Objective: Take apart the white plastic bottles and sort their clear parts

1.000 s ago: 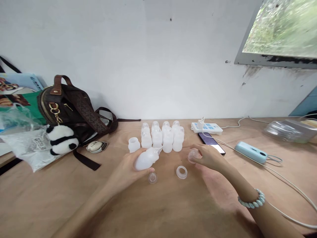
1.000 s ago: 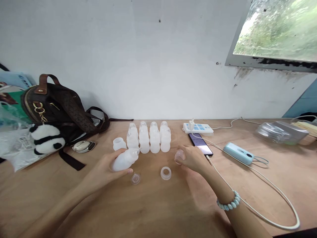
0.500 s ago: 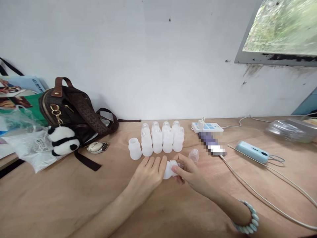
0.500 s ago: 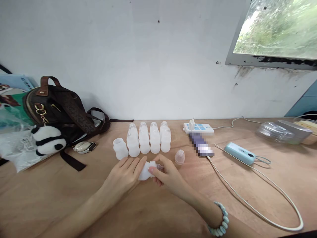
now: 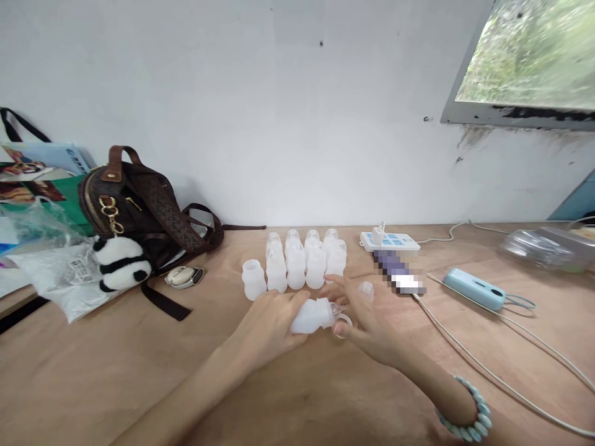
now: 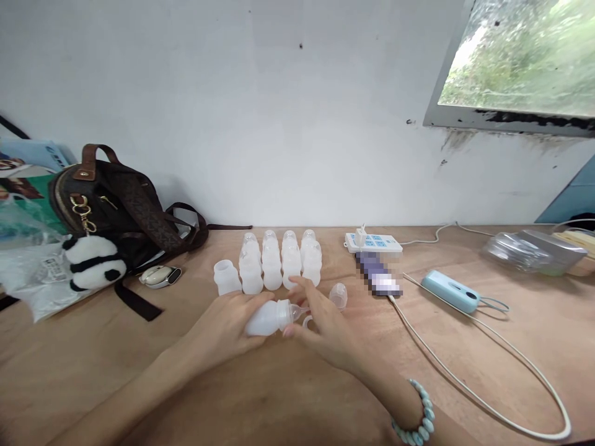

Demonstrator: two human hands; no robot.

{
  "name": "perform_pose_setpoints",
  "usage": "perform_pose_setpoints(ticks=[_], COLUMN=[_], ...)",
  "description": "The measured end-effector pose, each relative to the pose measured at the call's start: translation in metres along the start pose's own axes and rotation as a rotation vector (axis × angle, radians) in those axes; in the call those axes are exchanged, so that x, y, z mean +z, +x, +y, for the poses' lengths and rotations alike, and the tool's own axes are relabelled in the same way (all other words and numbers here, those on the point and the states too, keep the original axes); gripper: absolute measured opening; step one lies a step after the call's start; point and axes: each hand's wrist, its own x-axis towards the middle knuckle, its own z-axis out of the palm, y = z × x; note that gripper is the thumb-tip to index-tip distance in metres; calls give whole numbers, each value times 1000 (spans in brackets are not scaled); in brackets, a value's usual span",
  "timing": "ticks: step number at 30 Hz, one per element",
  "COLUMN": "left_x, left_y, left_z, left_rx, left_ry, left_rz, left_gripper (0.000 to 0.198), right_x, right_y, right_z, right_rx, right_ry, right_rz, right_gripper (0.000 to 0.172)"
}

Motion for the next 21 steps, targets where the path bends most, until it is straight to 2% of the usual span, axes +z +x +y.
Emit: perform_pose_setpoints(ticks=[2,4,5,7,8,9,11,13,14,17,19,21], left_x=[0,-1,0,1,3,4,4,2,0,-4,-2,7], left_y=[-1,-2,-3,-4,-4,-4,-5,-6,-7,-12,-19,-27], left_z=[1,-1,-2,-5,-6,-6,-6,-6,-7,-18,-31,-45], left_rx=[13,12,6,-12,-19,-20,-19,-48,-77,-178,-245,-328], left_ry=[33,30,17,-20,-40,-58,-99,-178,-245,-586,-798,-882], left_rz=[-24,-35,-34,-26,-25,-27,-41,-66,-89,-175,-147,2], left_gripper=[27,31,35,42,41,38,29,26,27,36,44,50], right_x=[1,0,0,0,1,2,5,6,6,2,0,-2], right_y=[1,2,2,2,2,2,2,3,3,3,3,3], right_z=[-2,-5,-7,-8,-8,-8,-7,-6,-5,-1,3,6], right_rx=[119,130,104,50,35,27,-1,-128,-232,-527,-567,-520], right_ry=[80,128,132,107,87,65,6,-88,-140,-273,-319,-322], right_rz=[-45,-63,-55,-17,-5,2,10,16,40,190,299,348], right_gripper=[36,28,33,61,66,62,41,24,20,34,39,38])
